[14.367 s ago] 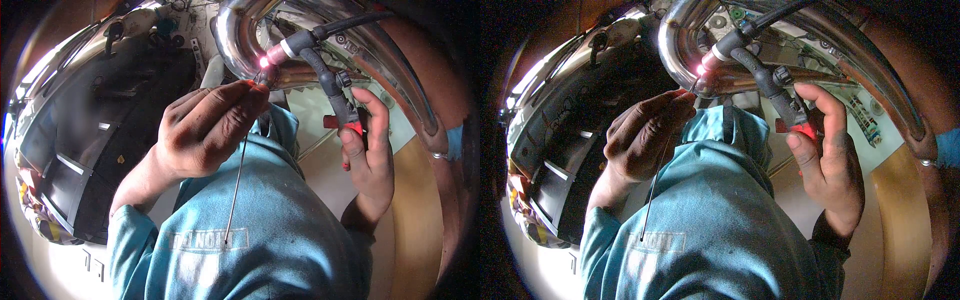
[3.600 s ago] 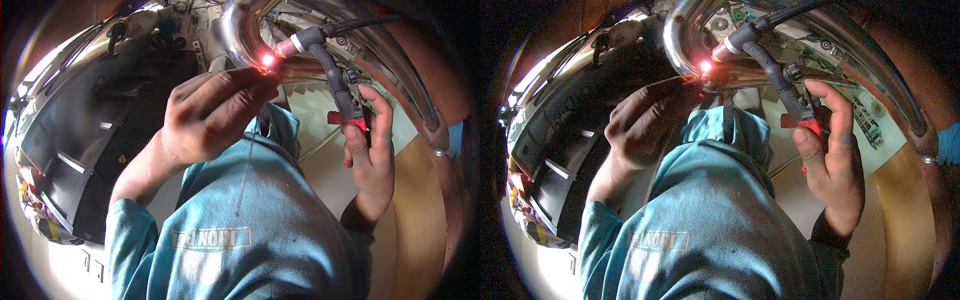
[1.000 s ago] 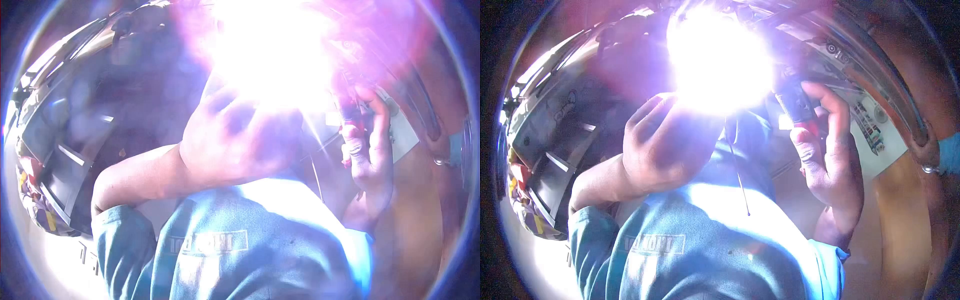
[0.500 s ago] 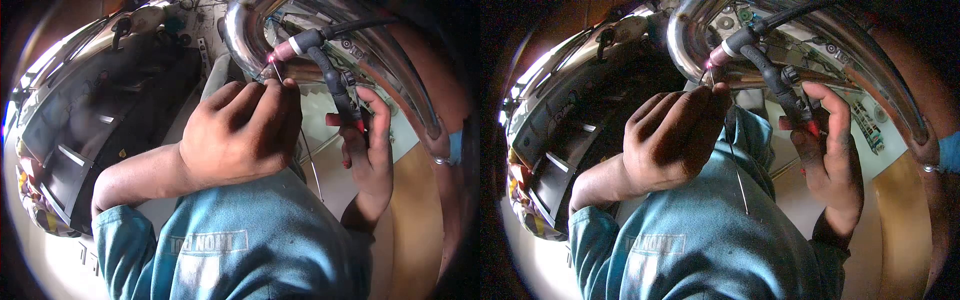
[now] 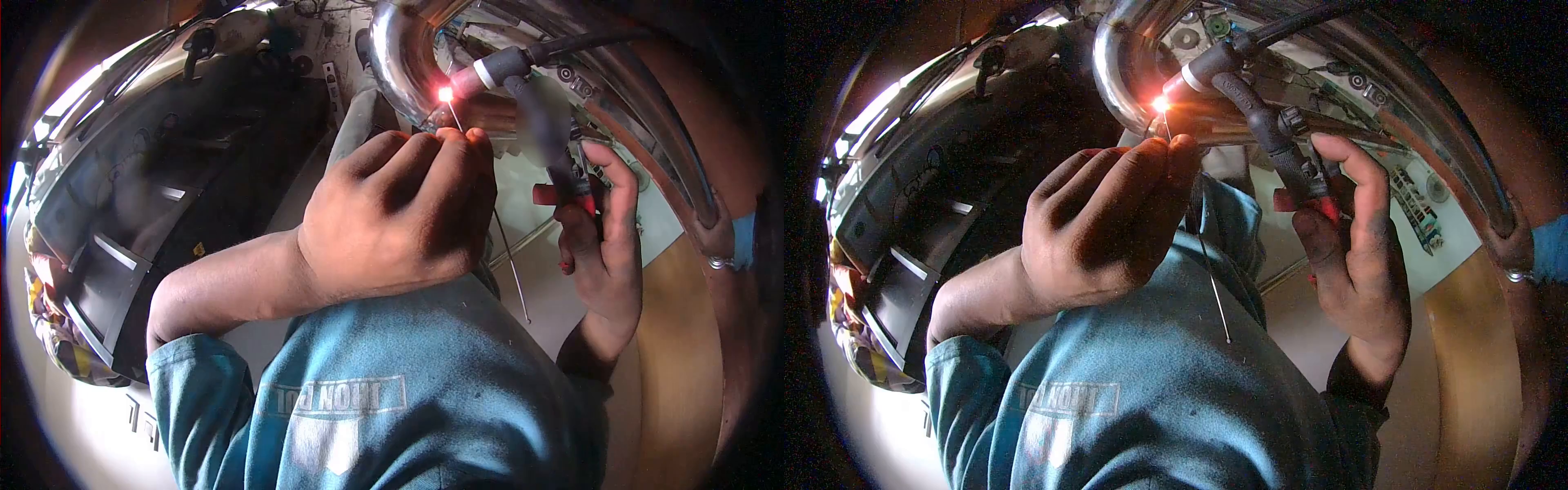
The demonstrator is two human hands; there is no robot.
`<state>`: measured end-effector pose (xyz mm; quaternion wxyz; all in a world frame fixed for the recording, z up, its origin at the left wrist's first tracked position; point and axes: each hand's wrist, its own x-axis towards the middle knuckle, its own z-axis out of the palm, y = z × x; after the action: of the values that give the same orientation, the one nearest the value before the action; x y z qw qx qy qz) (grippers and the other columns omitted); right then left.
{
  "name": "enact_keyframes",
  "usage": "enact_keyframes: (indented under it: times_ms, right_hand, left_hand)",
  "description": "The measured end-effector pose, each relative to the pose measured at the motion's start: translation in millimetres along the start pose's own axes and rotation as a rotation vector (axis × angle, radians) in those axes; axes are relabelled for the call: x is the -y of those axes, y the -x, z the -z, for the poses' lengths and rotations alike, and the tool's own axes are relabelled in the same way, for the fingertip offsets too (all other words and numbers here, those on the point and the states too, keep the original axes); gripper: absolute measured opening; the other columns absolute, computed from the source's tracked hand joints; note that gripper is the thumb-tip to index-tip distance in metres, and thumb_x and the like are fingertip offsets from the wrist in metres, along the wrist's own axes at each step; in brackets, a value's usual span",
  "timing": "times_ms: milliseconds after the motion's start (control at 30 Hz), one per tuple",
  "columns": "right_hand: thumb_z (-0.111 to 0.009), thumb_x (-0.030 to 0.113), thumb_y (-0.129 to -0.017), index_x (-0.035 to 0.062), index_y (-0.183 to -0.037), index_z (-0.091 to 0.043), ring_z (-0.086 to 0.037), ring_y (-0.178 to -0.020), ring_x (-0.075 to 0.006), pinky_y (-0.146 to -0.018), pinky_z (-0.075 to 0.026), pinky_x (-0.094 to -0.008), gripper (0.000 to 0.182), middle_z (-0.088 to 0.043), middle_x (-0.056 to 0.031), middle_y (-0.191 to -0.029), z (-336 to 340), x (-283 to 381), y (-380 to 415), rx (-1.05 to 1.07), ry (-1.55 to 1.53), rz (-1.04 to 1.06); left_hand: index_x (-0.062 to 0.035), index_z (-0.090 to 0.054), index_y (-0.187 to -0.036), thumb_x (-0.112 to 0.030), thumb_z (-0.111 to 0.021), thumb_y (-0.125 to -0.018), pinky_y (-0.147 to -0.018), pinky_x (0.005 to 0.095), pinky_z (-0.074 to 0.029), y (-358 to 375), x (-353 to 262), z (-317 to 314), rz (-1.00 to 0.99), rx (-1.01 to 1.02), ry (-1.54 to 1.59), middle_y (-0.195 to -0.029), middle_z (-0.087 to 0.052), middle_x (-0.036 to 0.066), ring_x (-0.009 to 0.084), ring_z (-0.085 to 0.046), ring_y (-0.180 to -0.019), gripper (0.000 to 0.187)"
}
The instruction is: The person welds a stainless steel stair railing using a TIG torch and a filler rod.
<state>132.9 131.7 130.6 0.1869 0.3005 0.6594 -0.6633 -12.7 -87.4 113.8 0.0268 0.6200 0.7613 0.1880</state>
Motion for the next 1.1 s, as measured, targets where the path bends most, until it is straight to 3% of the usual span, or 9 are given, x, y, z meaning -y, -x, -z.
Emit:
enact_keyframes:
  times_ms: [233,300,433,833,967,1100]
  right_hand:
    - [-0.059,0.023,-0.102,0.0045,-0.147,-0.034,-0.067,-0.102,-0.018,-0.091,-0.05,-0.032,0.054,-0.064,-0.013,-0.117,-2,0,1,-0.025,0.007,0.001]
    - [-0.059,0.023,-0.102,0.0042,-0.146,-0.034,-0.067,-0.101,-0.0175,-0.086,-0.052,-0.0313,0.054,-0.065,-0.0126,-0.117,-1,1,1,-0.015,0.019,-0.012]
    - [-0.058,0.022,-0.102,0.0031,-0.145,-0.035,-0.067,-0.099,-0.0162,-0.075,-0.053,-0.03,0.052,-0.066,-0.0118,-0.115,0,10,2,-0.005,0.02,-0.099]
    - [-0.058,0.025,-0.103,0.0038,-0.146,-0.035,-0.063,-0.103,-0.0153,-0.071,-0.049,-0.0234,0.053,-0.06,-0.0114,-0.123,1,3,2,0.021,-0.006,-0.006]
    - [-0.057,0.022,-0.103,0.0025,-0.146,-0.034,-0.064,-0.103,-0.016,-0.081,-0.05,-0.0266,0.052,-0.06,-0.0124,-0.125,2,3,2,0.016,-0.002,0.003]
    - [-0.057,0.019,-0.103,0.0011,-0.146,-0.035,-0.064,-0.105,-0.0172,-0.09,-0.05,-0.031,0.051,-0.058,-0.0132,-0.126,0,2,4,-0.011,0.026,0.027]
  left_hand:
    - [-0.0024,-0.074,-0.103,-0.011,-0.071,-0.067,-0.065,0.0296,-0.057,-5,1,3,0.002,0.011,-0.029,-0.106,-0.066,0.018,0.0232,-0.069,-0.086,0.037]
    - [0.0026,-0.073,-0.109,-0.004,-0.073,-0.073,-0.063,0.0284,-0.058,-8,0,5,0.02,0.01,-0.024,-0.101,-0.07,0.013,0.0195,-0.071,-0.082,0.037]
    - [0.0022,-0.074,-0.109,-0.005,-0.074,-0.074,-0.064,0.0291,-0.058,-6,1,4,0.033,0.008,0.016,-0.101,-0.07,0.013,0.0195,-0.071,-0.083,0.036]
    - [-0.0069,-0.073,-0.101,-0.014,-0.07,-0.06,-0.067,0.029,-0.056,4,4,3,0.031,-0.034,0.014,-0.101,-0.061,0.012,0.019,-0.065,-0.081,0.042]
    - [-0.0068,-0.074,-0.102,-0.012,-0.072,-0.062,-0.07,0.0304,-0.059,12,7,2,-0.022,-0.043,-0.028,-0.103,-0.062,0.013,0.0205,-0.068,-0.083,0.04]
    - [0.0026,-0.073,-0.104,-0.004,-0.078,-0.074,-0.064,0.0298,-0.061,8,4,11,0.019,-0.035,0.097,-0.097,-0.071,0.016,0.0208,-0.072,-0.082,0.031]
